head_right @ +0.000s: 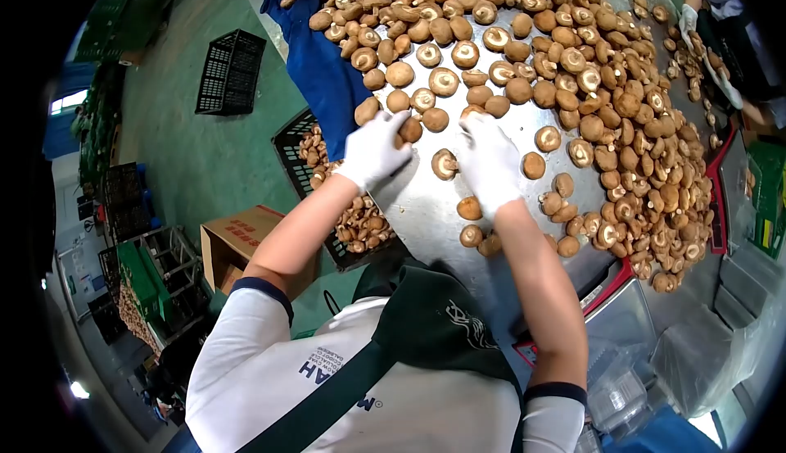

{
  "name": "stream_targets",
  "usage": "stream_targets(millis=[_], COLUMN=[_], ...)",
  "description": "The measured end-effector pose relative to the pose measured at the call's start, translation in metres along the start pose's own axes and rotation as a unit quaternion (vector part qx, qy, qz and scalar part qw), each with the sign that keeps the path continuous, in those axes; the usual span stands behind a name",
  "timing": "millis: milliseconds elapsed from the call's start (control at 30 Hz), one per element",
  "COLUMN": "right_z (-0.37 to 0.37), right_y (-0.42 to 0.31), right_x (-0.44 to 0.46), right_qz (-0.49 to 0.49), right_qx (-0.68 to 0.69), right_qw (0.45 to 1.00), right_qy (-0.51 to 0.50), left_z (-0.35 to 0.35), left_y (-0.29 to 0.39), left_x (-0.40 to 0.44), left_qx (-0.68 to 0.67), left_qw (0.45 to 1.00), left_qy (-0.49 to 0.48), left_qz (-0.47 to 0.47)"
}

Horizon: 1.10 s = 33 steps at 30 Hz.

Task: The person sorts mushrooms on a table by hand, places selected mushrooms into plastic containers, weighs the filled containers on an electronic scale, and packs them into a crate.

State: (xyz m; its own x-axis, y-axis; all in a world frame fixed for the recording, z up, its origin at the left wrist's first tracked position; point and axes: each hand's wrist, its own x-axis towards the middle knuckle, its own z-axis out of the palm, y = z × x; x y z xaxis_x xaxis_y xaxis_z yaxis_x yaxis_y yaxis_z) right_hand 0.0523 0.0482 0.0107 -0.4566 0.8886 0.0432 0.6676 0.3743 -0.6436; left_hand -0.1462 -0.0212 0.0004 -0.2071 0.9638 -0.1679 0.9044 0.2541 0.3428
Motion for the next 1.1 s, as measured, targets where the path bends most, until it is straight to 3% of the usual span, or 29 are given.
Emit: stream_targets(millis=[100,200,300,333,367,433,500,567,633,700,833,900,933,1033,1067,1100], right_z=[0.046,0.065,0.044,0.021,0.019,0.0,-0.018,-0.021,-0.016,-0.017,-0.032,-0.04,-0.036,-0.04,-0.03,-0.029], right_y=[-0.015,0.002,0.012,0.004,0.02,0.03,0.035,0.045,0.052,0.054,0.033,0.027,0.032,0.026,0.031,0.035], right_x=[0.031,0.032,0.015,0.007,-0.001,-0.013,-0.026,-0.04,-0.052,-0.059,-0.076,-0.083,-0.085,-0.085,-0.088,-0.089], right_qz=[0.001,0.013,0.089,0.163,0.116,0.171,0.246,0.296,0.203,0.147,0.06,0.054,0.025,0.257,0.208,0.222], right_qx=[-0.125,-0.089,0.141,0.292,0.376,0.538,0.718,0.785,0.596,0.48,0.432,0.412,0.346,0.495,0.416,0.369], right_qw=[0.991,0.994,0.985,0.939,0.917,0.819,0.634,0.53,0.766,0.856,0.897,0.907,0.937,0.825,0.881,0.895], right_qy=[-0.056,-0.059,-0.048,-0.078,-0.066,-0.103,-0.147,-0.126,-0.132,-0.127,-0.074,-0.066,-0.032,-0.086,-0.084,-0.113], left_z=[0.017,0.016,0.007,0.002,0.001,0.01,0.016,0.02,0.012,0.009,0.001,0.007,0.012,0.019,0.024,0.026], left_y=[0.006,0.008,0.005,0.006,0.005,-0.001,0.004,0.013,0.017,0.013,-0.006,-0.002,0.0,0.011,0.012,0.014], left_x=[0.004,0.005,0.005,0.003,0.0,-0.001,-0.008,-0.013,-0.015,-0.015,-0.021,-0.031,-0.035,-0.038,-0.036,-0.035], left_qx=[0.038,0.02,-0.098,-0.169,-0.254,-0.368,-0.324,-0.299,-0.258,-0.205,-0.176,-0.156,-0.174,-0.196,-0.192,-0.187], left_qw=[0.999,0.999,0.994,0.982,0.962,0.926,0.945,0.953,0.966,0.976,0.956,0.965,0.969,0.972,0.974,0.975], left_qy=[0.011,0.038,0.015,0.008,0.017,0.016,0.031,0.031,-0.025,-0.075,-0.234,-0.207,-0.173,-0.124,-0.12,-0.116], left_qz=[0.01,0.01,-0.04,-0.081,-0.097,-0.08,-0.026,0.029,0.012,0.007,-0.026,-0.026,-0.024,-0.037,-0.031,-0.026])
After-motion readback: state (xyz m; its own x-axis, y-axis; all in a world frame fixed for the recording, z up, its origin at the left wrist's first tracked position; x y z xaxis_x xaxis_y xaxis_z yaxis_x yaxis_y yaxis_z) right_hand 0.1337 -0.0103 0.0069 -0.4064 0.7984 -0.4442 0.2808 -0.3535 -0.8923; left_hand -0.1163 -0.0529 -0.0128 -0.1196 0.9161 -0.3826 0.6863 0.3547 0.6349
